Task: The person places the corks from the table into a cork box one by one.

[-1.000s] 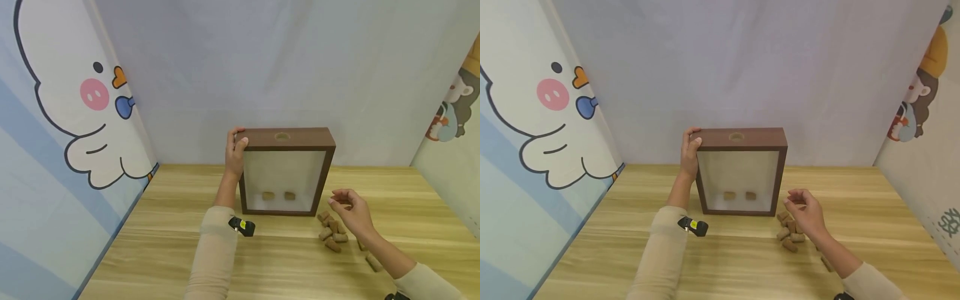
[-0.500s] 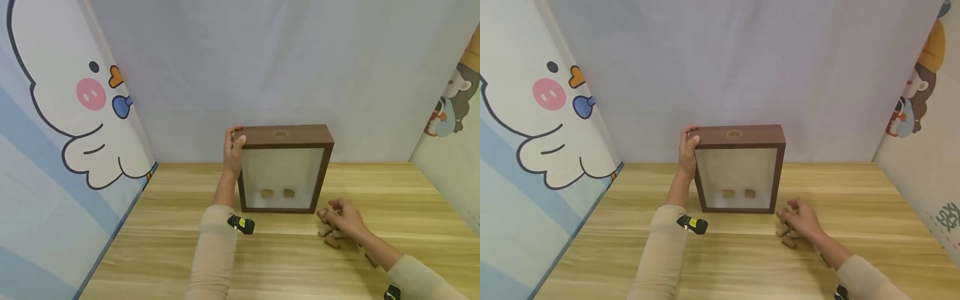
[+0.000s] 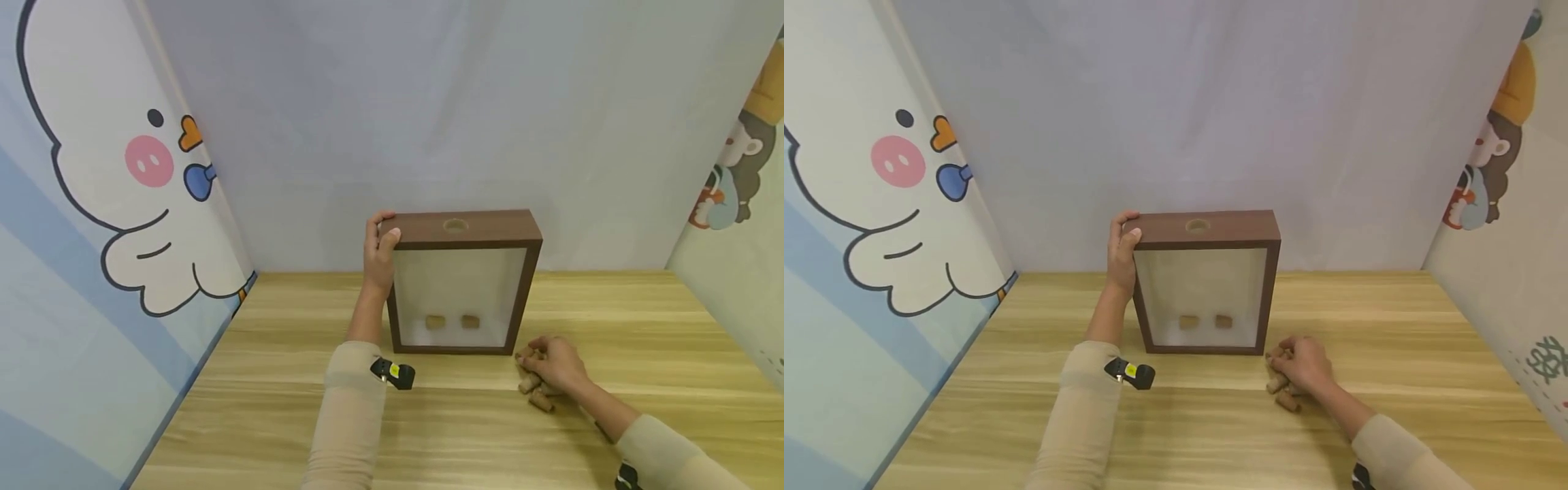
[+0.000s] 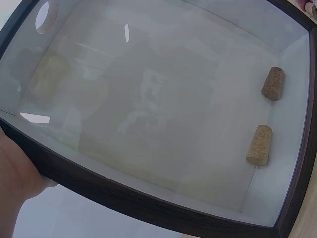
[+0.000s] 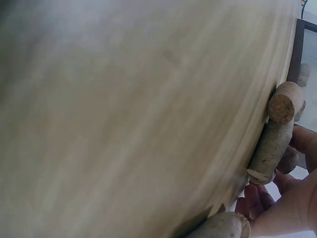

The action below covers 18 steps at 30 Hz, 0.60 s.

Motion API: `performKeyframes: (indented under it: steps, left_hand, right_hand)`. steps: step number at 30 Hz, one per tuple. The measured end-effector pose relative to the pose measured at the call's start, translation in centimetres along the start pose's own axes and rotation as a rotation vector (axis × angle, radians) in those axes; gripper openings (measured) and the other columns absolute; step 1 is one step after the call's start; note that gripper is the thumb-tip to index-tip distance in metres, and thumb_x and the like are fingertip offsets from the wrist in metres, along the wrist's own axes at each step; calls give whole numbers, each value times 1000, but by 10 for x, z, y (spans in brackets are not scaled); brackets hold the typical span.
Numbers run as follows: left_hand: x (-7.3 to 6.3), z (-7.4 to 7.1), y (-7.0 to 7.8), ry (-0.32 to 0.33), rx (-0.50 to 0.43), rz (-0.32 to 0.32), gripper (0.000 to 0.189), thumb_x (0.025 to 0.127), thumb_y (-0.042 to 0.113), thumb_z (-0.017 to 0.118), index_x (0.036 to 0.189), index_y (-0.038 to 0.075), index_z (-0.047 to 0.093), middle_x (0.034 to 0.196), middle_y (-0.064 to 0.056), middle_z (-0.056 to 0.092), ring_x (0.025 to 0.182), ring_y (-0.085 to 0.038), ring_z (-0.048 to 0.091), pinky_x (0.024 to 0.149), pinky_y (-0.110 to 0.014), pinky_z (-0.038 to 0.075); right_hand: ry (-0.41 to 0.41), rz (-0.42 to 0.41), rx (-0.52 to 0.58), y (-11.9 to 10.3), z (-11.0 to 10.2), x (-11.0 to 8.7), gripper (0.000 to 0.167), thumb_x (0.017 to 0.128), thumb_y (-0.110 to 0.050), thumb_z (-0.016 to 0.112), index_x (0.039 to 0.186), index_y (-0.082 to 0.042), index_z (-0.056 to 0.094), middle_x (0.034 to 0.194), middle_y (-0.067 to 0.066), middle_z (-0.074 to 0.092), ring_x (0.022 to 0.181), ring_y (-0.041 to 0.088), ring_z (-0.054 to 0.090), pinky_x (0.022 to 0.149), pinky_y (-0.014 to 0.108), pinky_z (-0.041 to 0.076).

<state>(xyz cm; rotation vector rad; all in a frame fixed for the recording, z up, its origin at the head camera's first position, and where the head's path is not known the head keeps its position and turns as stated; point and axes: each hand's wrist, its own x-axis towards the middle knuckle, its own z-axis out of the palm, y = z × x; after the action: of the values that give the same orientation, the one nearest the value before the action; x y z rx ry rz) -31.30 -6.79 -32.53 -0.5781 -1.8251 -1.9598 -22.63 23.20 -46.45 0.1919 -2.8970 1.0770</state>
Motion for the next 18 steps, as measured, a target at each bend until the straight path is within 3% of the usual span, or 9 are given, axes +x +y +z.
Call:
performKeyframes:
  steps: [5,8,12,18]
  left_hand:
    - [-7,3,22,-8,5,6,48,84,21,39,124,-4,37,127,-17,35,103,-20,34,89,-38,27]
    - [-7,3,22,-6,6,13,49,84,22,40,125,-4,37,126,-16,36,104,-21,34,90,-39,26]
    - [-1,0,11,-13,16,12,51,84,22,40,127,-4,37,125,-17,35,101,-20,34,88,-37,26]
    - [4,-4,-10,-44,1,2,52,85,27,41,130,1,36,134,-15,29,110,-22,31,92,-41,25]
  right_hand:
    - [35,7,19,-6,-6,-4,41,84,-18,67,110,12,58,105,29,59,95,43,55,75,50,46]
    - [58,-7,63,-11,-13,-8,43,85,-17,65,115,12,56,112,32,54,100,47,50,78,52,44]
    - [54,1,124,-21,-25,-14,48,87,-23,64,121,9,53,119,28,52,105,45,47,79,51,44]
    - [61,-10,217,-35,-37,-26,50,87,-25,65,123,8,52,115,23,56,98,35,55,74,41,49]
